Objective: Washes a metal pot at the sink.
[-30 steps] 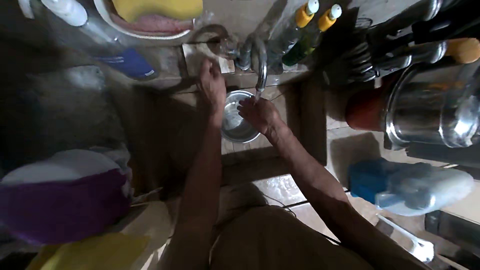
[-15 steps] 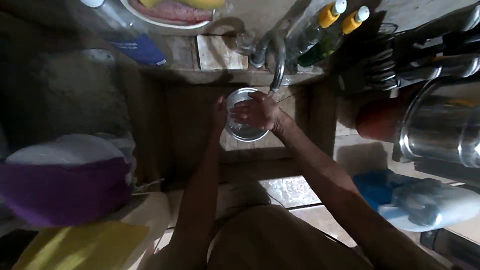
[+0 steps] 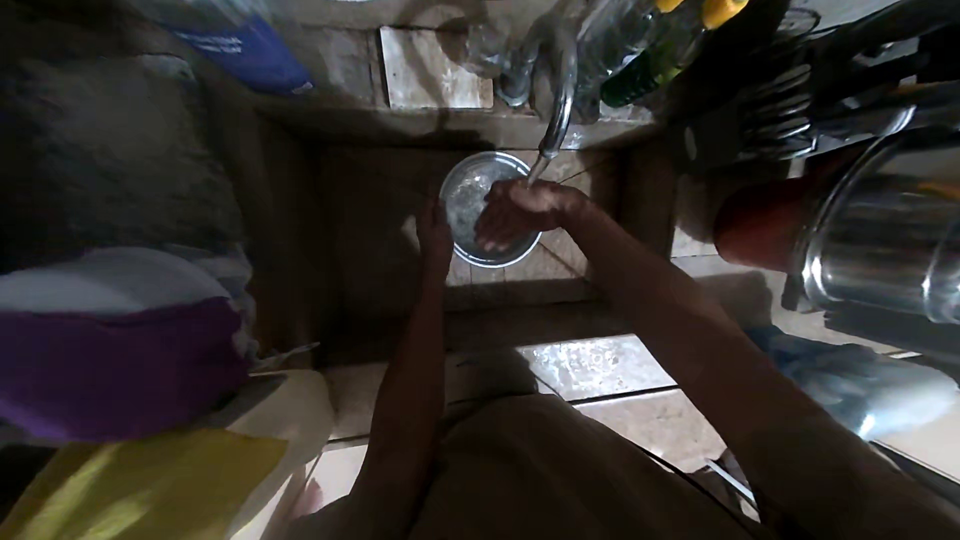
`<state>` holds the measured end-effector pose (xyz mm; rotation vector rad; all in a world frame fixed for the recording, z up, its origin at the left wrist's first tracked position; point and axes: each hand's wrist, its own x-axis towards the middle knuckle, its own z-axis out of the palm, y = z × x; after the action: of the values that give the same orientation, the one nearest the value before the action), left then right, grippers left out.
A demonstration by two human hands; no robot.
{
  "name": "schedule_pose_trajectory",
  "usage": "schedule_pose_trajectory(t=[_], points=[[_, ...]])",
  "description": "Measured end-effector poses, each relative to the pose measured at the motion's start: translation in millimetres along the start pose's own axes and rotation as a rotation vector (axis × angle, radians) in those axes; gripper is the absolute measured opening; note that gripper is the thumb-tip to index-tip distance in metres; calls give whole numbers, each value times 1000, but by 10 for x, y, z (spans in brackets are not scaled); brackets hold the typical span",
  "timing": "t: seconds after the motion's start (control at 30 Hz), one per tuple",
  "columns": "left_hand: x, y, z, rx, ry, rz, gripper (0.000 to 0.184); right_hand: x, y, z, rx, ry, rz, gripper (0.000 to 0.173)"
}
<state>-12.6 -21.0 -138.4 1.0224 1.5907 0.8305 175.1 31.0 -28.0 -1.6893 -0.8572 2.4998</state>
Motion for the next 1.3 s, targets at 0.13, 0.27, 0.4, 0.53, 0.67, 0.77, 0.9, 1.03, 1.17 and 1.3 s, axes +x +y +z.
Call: schedule_pose_trajectory(t=[0.13,0.27,0.4,0.53,0.67,0.77,0.9,1.03,1.17,1.3], points=[[-92,-28,93,-90,37,16,51,42,27,-59,139,-1,-86,67],[-180,-28,165,-24,86,-49,50,131,103,-59,337,-219,-229,76],[-94,-59,191,54,77,-65,48,220,120,-3,571,-125,-340,74],[84,-51,180,107,52,67,44,208,142,166,847,75,-440,63],[237,211,67,252,-117,50,42,121,147,331,1007,201,-527,70],[382,350,40,246,-228,130,41,98,183,406,1094,237,-578,72],[640,217,134,178,-259,353,37,175,166,419,1265,305,-670,70],[780,423,186,354,-402,316,39,75,168,561,1278,401,-763,63],[952,388,314,409,-492,413,35,118,187,623,1376,480,-820,61],[913,379,287,368,-442,400,33,200,192,615,1354,511,-741,62]])
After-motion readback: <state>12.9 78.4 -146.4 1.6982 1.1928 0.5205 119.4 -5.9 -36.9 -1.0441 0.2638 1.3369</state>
